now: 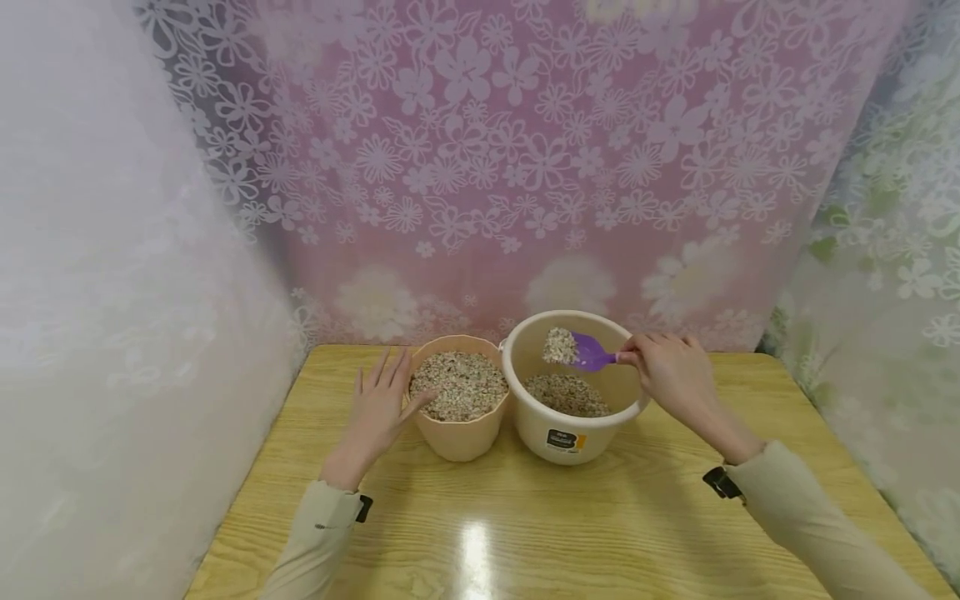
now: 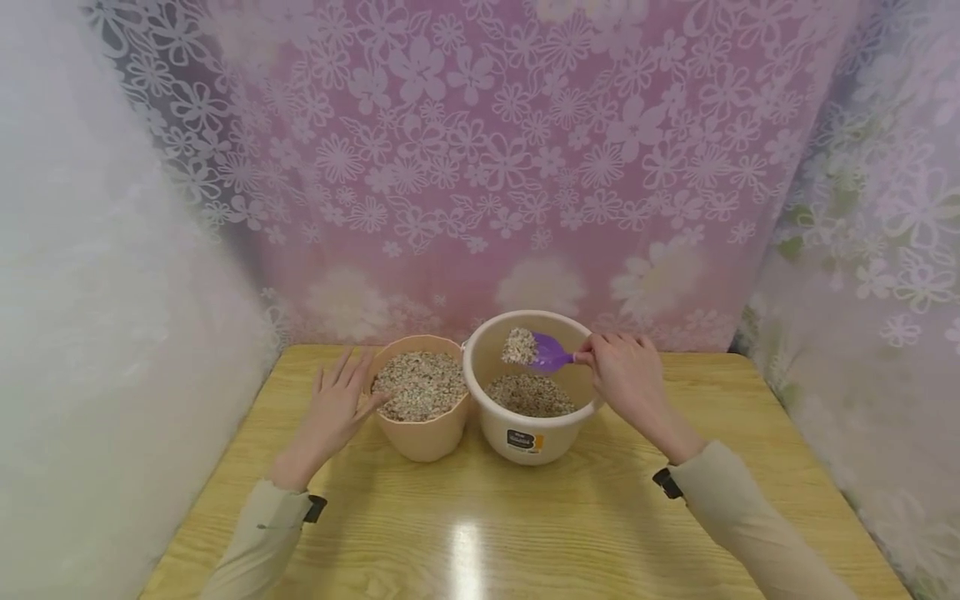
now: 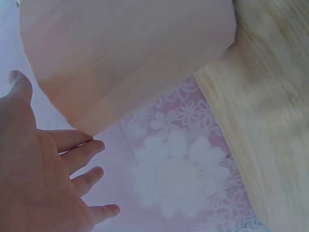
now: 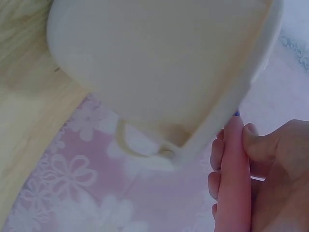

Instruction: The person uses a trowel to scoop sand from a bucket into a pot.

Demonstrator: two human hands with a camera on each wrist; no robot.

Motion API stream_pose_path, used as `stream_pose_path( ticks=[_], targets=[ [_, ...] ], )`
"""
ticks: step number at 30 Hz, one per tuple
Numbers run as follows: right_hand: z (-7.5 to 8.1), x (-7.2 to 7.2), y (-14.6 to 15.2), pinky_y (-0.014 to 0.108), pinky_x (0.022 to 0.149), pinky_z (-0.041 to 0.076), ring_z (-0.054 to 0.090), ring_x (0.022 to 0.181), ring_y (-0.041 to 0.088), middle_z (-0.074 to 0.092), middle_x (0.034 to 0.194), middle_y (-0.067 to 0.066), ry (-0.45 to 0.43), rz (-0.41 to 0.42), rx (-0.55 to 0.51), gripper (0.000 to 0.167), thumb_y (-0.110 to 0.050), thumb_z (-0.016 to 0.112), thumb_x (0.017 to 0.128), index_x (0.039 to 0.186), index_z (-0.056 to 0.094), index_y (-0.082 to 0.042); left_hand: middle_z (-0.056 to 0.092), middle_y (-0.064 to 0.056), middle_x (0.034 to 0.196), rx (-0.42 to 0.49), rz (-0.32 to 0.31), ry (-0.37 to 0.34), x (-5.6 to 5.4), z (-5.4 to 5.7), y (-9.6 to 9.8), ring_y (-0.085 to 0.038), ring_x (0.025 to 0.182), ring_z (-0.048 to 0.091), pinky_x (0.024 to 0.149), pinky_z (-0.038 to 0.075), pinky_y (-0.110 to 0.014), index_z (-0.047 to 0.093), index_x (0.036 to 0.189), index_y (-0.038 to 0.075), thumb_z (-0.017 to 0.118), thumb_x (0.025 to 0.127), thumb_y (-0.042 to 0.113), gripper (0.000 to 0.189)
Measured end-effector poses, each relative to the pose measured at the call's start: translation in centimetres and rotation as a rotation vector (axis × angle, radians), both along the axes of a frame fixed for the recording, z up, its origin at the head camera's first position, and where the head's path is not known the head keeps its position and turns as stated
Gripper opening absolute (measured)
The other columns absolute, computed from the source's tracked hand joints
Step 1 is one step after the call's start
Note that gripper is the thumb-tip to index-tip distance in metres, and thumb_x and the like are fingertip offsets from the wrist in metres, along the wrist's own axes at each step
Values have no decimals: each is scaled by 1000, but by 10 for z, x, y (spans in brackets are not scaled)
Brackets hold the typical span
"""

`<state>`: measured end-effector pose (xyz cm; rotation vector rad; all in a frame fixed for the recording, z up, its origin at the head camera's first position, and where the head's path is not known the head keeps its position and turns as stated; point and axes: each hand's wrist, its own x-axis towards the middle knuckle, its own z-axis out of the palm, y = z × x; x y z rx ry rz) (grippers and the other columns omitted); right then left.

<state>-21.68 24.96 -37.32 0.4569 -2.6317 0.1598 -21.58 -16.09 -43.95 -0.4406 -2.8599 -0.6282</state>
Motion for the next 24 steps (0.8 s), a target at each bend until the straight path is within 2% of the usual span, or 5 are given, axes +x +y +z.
stream_pose_path(
  ticks=[5, 13, 15, 24],
  targets=[
    [15, -5, -12, 44, 70, 43, 63, 75, 28, 71, 81, 4, -10, 16, 6, 16, -25, 67, 98, 94, 72, -11, 17, -10, 168, -21, -11, -39, 5, -6, -4, -32, 157, 3, 122, -2, -65, 20, 162, 9, 50, 101, 58, 84],
    [40, -17, -51, 49, 82, 47, 66, 87, 29, 74, 90, 5, -143, 52, 32, 20, -28, 66, 99, 99, 72, -9, 18, -10, 168, -21, -5, -19, 7, -9, -3, -32, 157, 6, 122, -1, -65, 22, 161, 6, 50, 101, 58, 84],
    [43, -22, -62, 50, 87, 47, 67, 88, 29, 74, 91, 5, -162, 62, 57, 21, -29, 67, 99, 100, 73, -9, 18, -10, 168, -25, -5, -15, 6, -10, -3, -32, 156, 7, 122, 0, -65, 23, 161, 5, 50, 101, 58, 84],
    [46, -42, -111, 40, 82, 47, 65, 90, 25, 74, 96, 2, -234, 80, 236, 25, -35, 65, 100, 103, 76, -13, 19, -11, 167, -26, -6, -23, 7, -7, -4, -31, 156, 7, 121, 2, -67, 23, 161, 4, 49, 101, 59, 85]
  ],
)
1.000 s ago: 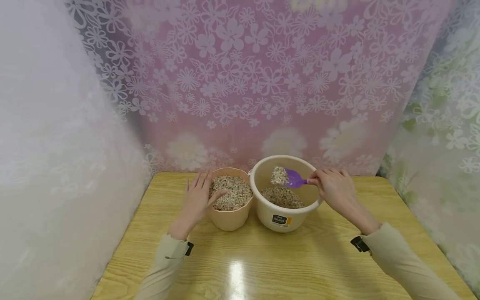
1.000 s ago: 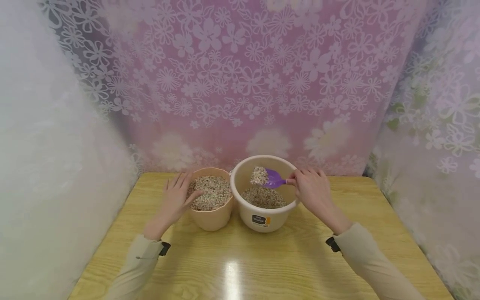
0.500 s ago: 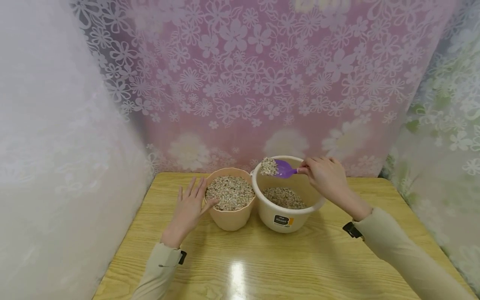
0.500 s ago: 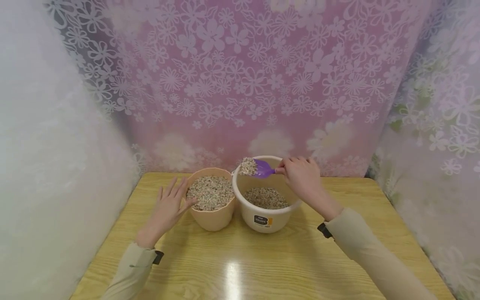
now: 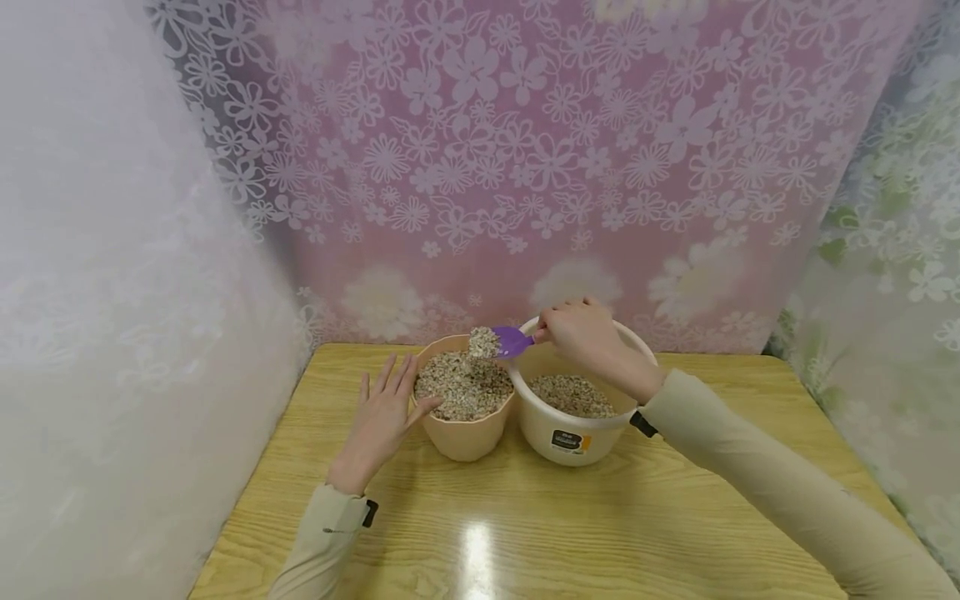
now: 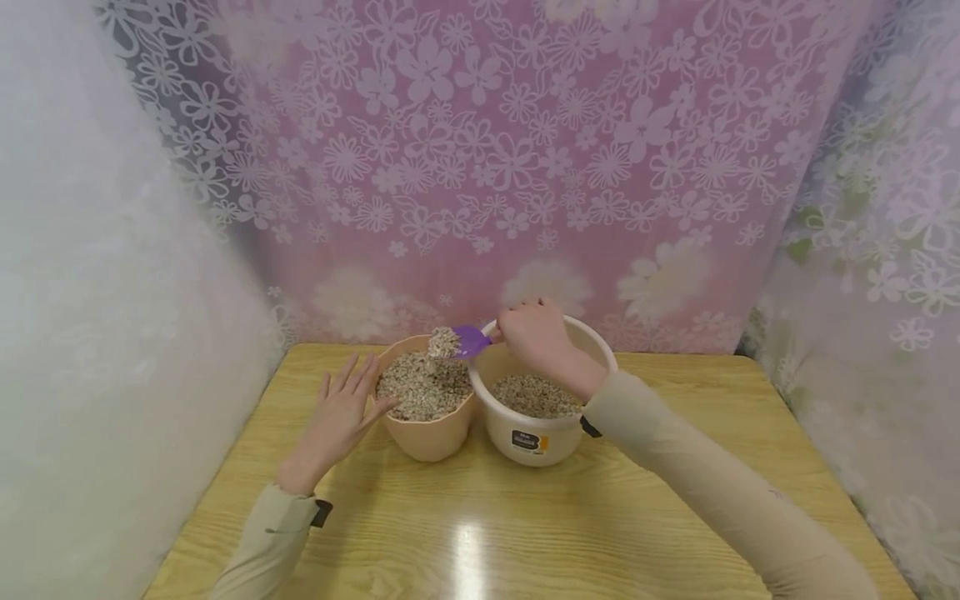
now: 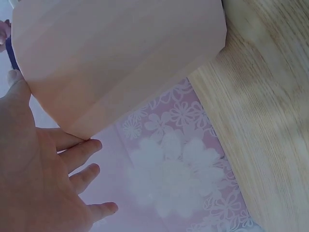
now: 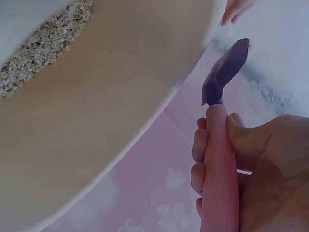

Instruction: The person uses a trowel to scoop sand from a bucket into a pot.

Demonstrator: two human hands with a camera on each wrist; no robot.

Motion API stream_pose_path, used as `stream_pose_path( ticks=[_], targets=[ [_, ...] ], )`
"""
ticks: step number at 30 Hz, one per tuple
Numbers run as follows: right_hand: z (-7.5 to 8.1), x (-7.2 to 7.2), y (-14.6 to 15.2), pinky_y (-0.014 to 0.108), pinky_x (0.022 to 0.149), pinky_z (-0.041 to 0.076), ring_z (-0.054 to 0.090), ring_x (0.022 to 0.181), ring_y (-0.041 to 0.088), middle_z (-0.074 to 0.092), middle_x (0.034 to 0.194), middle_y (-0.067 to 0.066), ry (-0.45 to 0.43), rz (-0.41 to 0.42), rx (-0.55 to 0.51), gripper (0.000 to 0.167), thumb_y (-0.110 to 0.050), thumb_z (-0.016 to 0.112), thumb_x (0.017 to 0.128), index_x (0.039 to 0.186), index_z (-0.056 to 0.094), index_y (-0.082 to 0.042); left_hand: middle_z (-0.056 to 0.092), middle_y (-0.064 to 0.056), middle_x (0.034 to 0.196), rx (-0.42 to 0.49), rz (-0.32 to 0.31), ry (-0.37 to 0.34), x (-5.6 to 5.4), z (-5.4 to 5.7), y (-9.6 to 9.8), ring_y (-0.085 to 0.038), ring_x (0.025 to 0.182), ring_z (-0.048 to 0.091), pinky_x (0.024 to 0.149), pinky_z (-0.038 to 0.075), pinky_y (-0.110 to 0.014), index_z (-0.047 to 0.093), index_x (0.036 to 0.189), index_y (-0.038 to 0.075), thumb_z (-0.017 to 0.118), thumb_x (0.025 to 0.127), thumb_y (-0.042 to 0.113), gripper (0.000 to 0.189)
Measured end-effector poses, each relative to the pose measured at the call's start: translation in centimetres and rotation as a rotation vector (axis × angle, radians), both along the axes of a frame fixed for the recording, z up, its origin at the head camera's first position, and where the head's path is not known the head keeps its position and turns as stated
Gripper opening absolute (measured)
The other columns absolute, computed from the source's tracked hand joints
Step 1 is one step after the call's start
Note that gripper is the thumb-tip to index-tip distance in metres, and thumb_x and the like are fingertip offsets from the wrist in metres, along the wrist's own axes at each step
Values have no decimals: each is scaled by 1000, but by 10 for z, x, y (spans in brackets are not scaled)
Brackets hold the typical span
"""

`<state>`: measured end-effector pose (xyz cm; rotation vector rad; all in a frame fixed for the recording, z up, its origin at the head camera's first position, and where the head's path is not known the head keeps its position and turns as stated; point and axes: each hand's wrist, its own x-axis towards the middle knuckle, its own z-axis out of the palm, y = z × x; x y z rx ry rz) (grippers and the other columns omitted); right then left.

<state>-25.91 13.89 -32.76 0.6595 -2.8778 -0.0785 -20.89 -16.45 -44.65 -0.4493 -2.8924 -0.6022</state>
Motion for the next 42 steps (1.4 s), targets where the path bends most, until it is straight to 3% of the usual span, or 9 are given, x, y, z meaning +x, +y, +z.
stream_pose_path(
  ticks=[5, 9, 12, 15, 19, 26, 31, 36, 42],
  targets=[
    [-5, -6, -23, 35, 81, 46, 65, 90, 24, 74, 99, 2, -12, 10, 120, 28, -39, 73, 92, 104, 76, -14, 20, -11, 167, 10, -2, 16, 0, -1, -1, -33, 156, 9, 122, 2, -66, 23, 161, 4, 49, 102, 58, 84],
    [-8, -8, -35, 30, 72, 38, 56, 76, 18, 71, 86, 0, 44, 37, 165, 20, -35, 77, 90, 93, 75, -15, 20, -11, 167, 8, -4, 14, 0, -1, -1, -32, 156, 8, 122, 0, -65, 22, 161, 5, 48, 102, 58, 84],
    [-9, -7, -40, 28, 65, 28, 33, 62, 14, 50, 64, -3, 173, 74, 180, 30, -11, 70, 93, 65, 59, -16, 19, -11, 167, 12, -5, 4, 0, -1, 0, -30, 157, 6, 122, 0, -65, 22, 161, 5, 48, 102, 58, 84],
    [-10, -6, -42, 27, 62, 26, 20, 62, 15, 30, 60, -2, 345, 117, 201, 44, 8, 60, 85, 56, 36, -16, 19, -11, 167, 13, -9, 6, 0, 0, 1, -31, 156, 7, 122, 1, -66, 23, 161, 4, 49, 102, 58, 84],
    [-9, -5, -43, 29, 67, 37, 36, 62, 17, 42, 61, 0, 489, 141, 267, 38, 11, 61, 82, 57, 44, -12, 20, -11, 167, 14, -8, 11, 0, 0, 1, -31, 156, 8, 121, 2, -66, 24, 160, 3, 50, 102, 57, 83],
    [-5, -8, -35, 32, 84, 43, 54, 83, 23, 66, 84, 6, 614, 203, 393, 19, -4, 66, 94, 76, 63, -9, 20, -11, 167, 19, -5, 6, 1, 1, 0, -31, 156, 7, 121, 2, -67, 22, 161, 4, 49, 102, 57, 83],
    [-4, -12, -15, 33, 82, 48, 61, 89, 25, 69, 89, 9, 709, 226, 198, 11, -8, 67, 96, 86, 69, -6, 21, -11, 166, 20, -10, 12, 0, 0, 2, -31, 156, 8, 121, 2, -67, 22, 161, 4, 49, 102, 57, 83],
    [-5, -9, 12, 41, 78, 47, 64, 86, 29, 70, 87, 9, 549, 165, -124, 18, -23, 67, 97, 92, 72, -7, 22, -13, 166, 4, -7, 34, 0, -1, 3, -33, 156, 11, 121, 3, -67, 24, 160, 2, 49, 102, 57, 83],
    [-13, 2, 44, 44, 73, 43, 64, 84, 32, 73, 90, 9, 354, 25, -262, 21, -30, 66, 98, 97, 73, -10, 25, -15, 166, -1, 0, 53, 0, -3, 2, -35, 155, 14, 121, 5, -68, 26, 160, 2, 49, 103, 56, 82]
  ],
)
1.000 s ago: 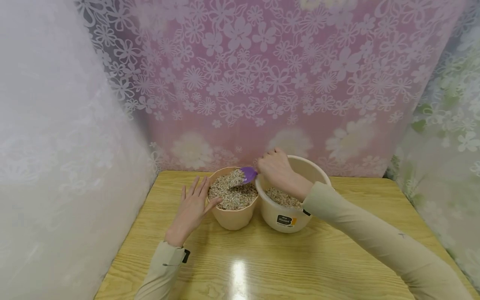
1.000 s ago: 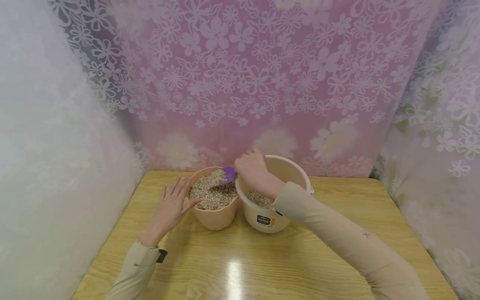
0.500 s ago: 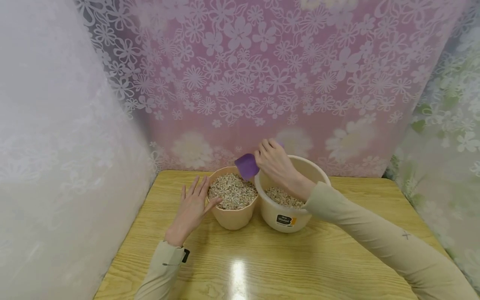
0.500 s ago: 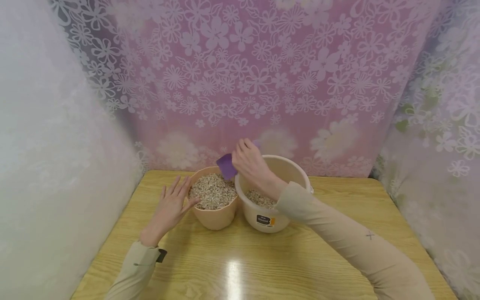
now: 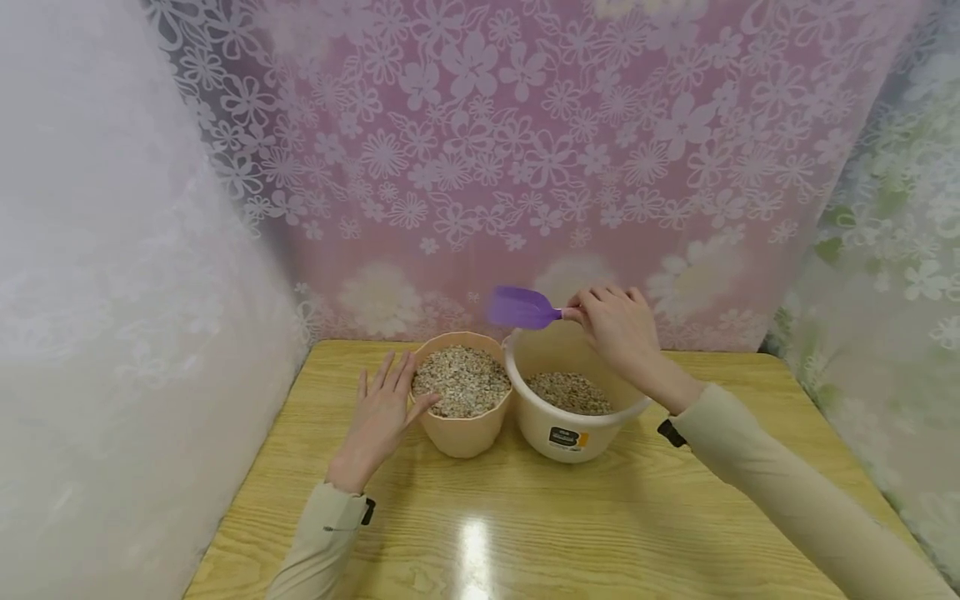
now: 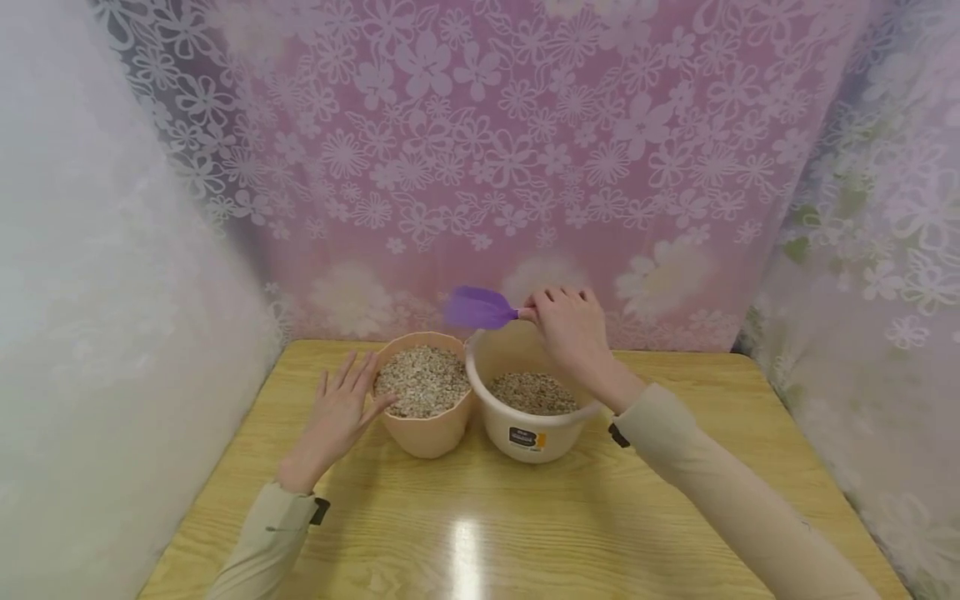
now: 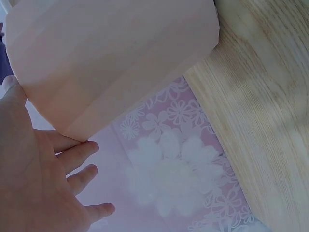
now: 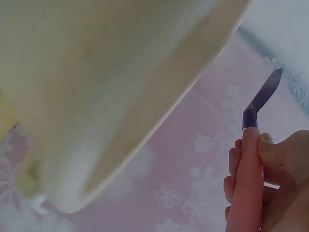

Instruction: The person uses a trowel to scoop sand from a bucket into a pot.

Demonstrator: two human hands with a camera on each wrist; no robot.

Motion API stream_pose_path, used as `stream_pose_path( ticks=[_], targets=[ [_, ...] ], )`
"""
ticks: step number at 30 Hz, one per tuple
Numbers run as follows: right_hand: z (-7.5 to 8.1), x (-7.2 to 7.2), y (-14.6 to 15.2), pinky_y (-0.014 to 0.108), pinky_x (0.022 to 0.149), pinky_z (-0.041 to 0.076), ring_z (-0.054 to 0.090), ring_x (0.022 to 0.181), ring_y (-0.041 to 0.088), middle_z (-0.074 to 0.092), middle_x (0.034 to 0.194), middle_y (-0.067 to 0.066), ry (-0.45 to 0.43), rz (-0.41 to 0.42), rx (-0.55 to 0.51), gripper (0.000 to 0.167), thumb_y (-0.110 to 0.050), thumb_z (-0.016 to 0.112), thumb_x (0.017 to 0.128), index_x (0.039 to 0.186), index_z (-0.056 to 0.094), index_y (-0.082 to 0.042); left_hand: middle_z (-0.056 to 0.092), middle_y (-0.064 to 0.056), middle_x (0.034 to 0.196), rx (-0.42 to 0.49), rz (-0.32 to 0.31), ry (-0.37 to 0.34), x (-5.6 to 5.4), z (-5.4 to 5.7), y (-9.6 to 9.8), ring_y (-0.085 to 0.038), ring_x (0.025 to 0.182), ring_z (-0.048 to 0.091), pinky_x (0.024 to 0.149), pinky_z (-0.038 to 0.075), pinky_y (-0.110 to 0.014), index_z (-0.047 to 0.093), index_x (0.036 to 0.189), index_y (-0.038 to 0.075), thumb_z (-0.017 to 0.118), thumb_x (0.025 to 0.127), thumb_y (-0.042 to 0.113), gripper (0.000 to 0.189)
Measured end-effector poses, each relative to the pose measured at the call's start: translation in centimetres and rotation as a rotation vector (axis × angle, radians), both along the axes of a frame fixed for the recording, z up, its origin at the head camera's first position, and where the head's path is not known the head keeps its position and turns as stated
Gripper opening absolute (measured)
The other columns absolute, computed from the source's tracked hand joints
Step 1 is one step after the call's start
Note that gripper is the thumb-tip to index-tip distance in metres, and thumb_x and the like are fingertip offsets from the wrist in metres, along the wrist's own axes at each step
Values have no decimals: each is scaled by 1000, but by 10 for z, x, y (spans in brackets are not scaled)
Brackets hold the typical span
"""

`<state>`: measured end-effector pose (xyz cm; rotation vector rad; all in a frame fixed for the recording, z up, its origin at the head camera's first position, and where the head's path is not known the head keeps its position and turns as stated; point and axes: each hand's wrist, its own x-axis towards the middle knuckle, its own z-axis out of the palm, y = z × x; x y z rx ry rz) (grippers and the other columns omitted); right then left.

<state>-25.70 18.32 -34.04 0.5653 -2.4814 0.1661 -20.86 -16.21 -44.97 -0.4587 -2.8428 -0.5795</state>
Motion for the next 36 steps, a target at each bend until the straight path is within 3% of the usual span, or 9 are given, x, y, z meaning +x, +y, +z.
stream_pose_path(
  ticks=[6, 12, 15, 19, 26, 30, 33, 36],
  targets=[
    [-9, 10, 34, 44, 68, 41, 62, 81, 31, 73, 90, 10, -78, -33, -58, 19, -27, 67, 99, 97, 72, -9, 23, -14, 167, -9, 5, -14, -1, 0, 0, -34, 156, 12, 121, 6, -67, 26, 160, 2, 48, 103, 56, 82],
    [-19, 16, 61, 44, 68, 42, 63, 77, 31, 71, 85, 9, -112, -86, 7, 18, -27, 68, 98, 95, 72, -10, 24, -16, 166, -4, 10, -33, -2, 6, 0, -36, 155, 13, 121, 4, -67, 27, 160, 2, 50, 101, 58, 84],
    [-27, 16, 71, 45, 69, 44, 63, 79, 33, 70, 82, 9, -43, -73, 101, 17, -25, 72, 94, 94, 72, -8, 22, -17, 166, -37, 21, -43, 0, 17, 8, -36, 156, 11, 121, 5, -67, 23, 161, 2, 50, 100, 60, 88],
    [-34, 14, 75, 42, 72, 45, 61, 83, 33, 67, 84, 11, 63, -57, 283, 20, -23, 79, 88, 89, 71, -4, 20, -16, 167, -60, 10, -15, -2, 30, 34, -34, 156, 9, 121, 6, -66, 17, 162, 5, 49, 99, 63, 92],
    [-37, 3, 58, 37, 84, 49, 60, 87, 28, 70, 85, 11, 203, -82, 666, 14, -7, 87, 79, 82, 73, -3, 13, -10, 169, -87, -109, 39, -11, 43, 93, -29, 157, 6, 123, 9, -63, 14, 163, 7, 49, 98, 63, 92],
    [-43, -5, 48, 34, 83, 47, 56, 81, 25, 69, 76, 7, 214, -96, 746, 23, -2, 81, 84, 66, 66, -6, 9, -8, 169, -71, -160, 14, -11, 41, 116, -25, 157, 2, 123, 6, -62, 13, 163, 7, 39, 99, 69, 93],
    [-50, -8, 44, 33, 80, 44, 53, 75, 24, 68, 71, 6, 185, -106, 754, 39, -1, 78, 86, 56, 54, -8, 7, -8, 169, -87, -172, -1, -9, 37, 123, -23, 157, -1, 123, 5, -61, 13, 163, 6, 30, 99, 71, 93],
    [-55, -8, 42, 33, 77, 42, 51, 71, 23, 68, 69, 6, 136, -114, 770, 42, -3, 78, 86, 54, 52, -8, 10, -9, 169, -91, -178, 2, -8, 34, 127, -23, 157, 0, 123, 5, -61, 14, 163, 6, 30, 100, 70, 91]
  ],
)
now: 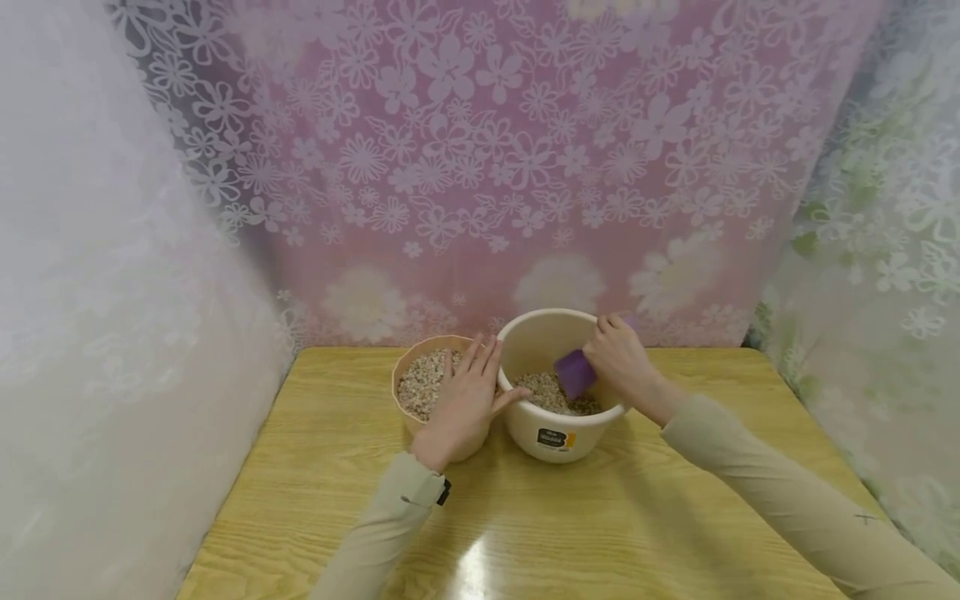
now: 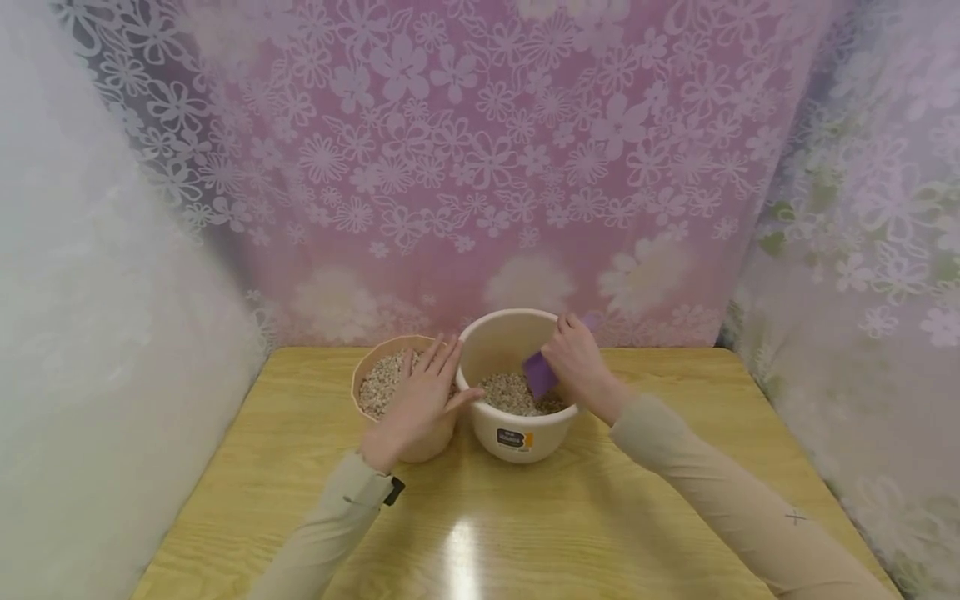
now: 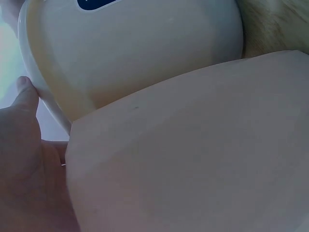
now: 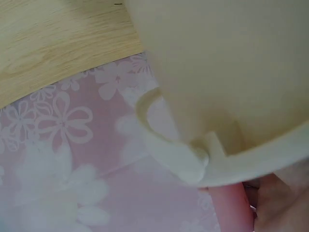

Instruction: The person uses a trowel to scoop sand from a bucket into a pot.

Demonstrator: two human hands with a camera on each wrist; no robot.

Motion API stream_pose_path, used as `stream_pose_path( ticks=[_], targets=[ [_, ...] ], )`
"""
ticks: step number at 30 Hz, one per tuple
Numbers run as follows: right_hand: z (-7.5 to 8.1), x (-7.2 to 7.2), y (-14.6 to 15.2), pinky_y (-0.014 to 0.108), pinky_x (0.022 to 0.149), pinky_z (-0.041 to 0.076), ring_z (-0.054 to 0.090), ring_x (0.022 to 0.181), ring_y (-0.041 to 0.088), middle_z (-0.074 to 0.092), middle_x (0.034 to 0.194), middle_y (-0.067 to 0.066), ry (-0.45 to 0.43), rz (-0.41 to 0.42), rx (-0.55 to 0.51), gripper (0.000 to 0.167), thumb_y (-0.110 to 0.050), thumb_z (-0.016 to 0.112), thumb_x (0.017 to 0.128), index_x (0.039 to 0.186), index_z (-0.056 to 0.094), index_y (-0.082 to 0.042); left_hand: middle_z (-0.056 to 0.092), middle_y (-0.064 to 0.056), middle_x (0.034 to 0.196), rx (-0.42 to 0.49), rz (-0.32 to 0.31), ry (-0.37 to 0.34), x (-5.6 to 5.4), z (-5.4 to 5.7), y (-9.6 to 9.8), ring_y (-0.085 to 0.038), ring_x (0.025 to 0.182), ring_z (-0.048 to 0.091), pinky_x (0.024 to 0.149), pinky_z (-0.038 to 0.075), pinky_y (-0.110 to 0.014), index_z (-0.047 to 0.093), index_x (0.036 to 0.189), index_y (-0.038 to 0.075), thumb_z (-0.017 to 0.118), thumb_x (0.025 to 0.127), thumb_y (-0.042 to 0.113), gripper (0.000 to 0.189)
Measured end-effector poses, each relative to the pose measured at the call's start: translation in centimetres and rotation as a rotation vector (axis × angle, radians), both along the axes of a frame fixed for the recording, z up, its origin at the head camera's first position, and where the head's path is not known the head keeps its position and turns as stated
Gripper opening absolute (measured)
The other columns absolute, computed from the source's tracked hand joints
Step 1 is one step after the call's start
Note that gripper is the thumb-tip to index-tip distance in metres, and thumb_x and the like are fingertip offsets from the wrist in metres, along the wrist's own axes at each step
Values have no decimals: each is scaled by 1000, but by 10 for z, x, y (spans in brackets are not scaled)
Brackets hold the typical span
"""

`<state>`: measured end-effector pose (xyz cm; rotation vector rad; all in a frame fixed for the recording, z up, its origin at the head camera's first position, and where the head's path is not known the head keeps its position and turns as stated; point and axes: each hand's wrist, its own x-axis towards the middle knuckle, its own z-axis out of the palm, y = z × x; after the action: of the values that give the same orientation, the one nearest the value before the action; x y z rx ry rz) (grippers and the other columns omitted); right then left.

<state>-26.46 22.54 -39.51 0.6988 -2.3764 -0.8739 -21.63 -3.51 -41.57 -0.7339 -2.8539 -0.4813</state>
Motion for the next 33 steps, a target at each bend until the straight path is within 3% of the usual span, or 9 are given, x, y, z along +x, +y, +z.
stream_pose_path(
  ticks=[6, 12, 17, 20, 26, 33],
  targets=[
    [-8, -5, -12, 31, 71, 38, 49, 68, 21, 69, 71, 4, -90, -62, 136, 35, -8, 79, 87, 59, 59, -10, 14, -10, 169, 7, -5, 14, -2, -1, -2, -25, 157, 5, 123, 7, -63, 17, 163, 6, 32, 100, 70, 91],
    [-15, -14, -16, 29, 67, 36, 47, 64, 20, 66, 68, 5, -65, -63, 160, 37, -13, 77, 90, 60, 57, -10, 14, -10, 169, 7, -2, 8, -3, -3, -2, -25, 156, 9, 123, 9, -63, 17, 163, 6, 30, 99, 71, 92],
    [-21, -23, -16, 30, 67, 35, 47, 63, 21, 66, 66, 5, -61, -49, 126, 36, -15, 78, 89, 59, 58, -10, 13, -9, 169, 24, -1, -9, -4, -5, -1, -26, 156, 10, 123, 6, -61, 17, 163, 6, 35, 100, 69, 91],
    [-22, -25, -16, 31, 69, 37, 49, 64, 21, 67, 65, 6, -62, -29, 80, 39, -12, 78, 88, 57, 56, -10, 12, -9, 169, 11, 2, -10, -4, -5, -1, -25, 156, 10, 123, 4, -59, 16, 163, 6, 31, 99, 71, 92],
    [-25, -26, -14, 33, 71, 41, 54, 66, 24, 64, 63, 6, -61, 74, -66, 43, -7, 80, 80, 52, 48, -10, 14, -10, 169, 11, 0, -3, -3, -4, 0, -25, 156, 11, 124, 6, -59, 17, 163, 5, 32, 99, 70, 92],
    [-29, -33, -13, 34, 72, 44, 56, 70, 25, 65, 66, 6, -116, 142, -148, 39, -10, 83, 73, 52, 49, -12, 15, -11, 168, 8, 5, 9, -5, -6, 0, -25, 156, 11, 124, 7, -60, 18, 162, 5, 37, 100, 68, 91]
  ],
)
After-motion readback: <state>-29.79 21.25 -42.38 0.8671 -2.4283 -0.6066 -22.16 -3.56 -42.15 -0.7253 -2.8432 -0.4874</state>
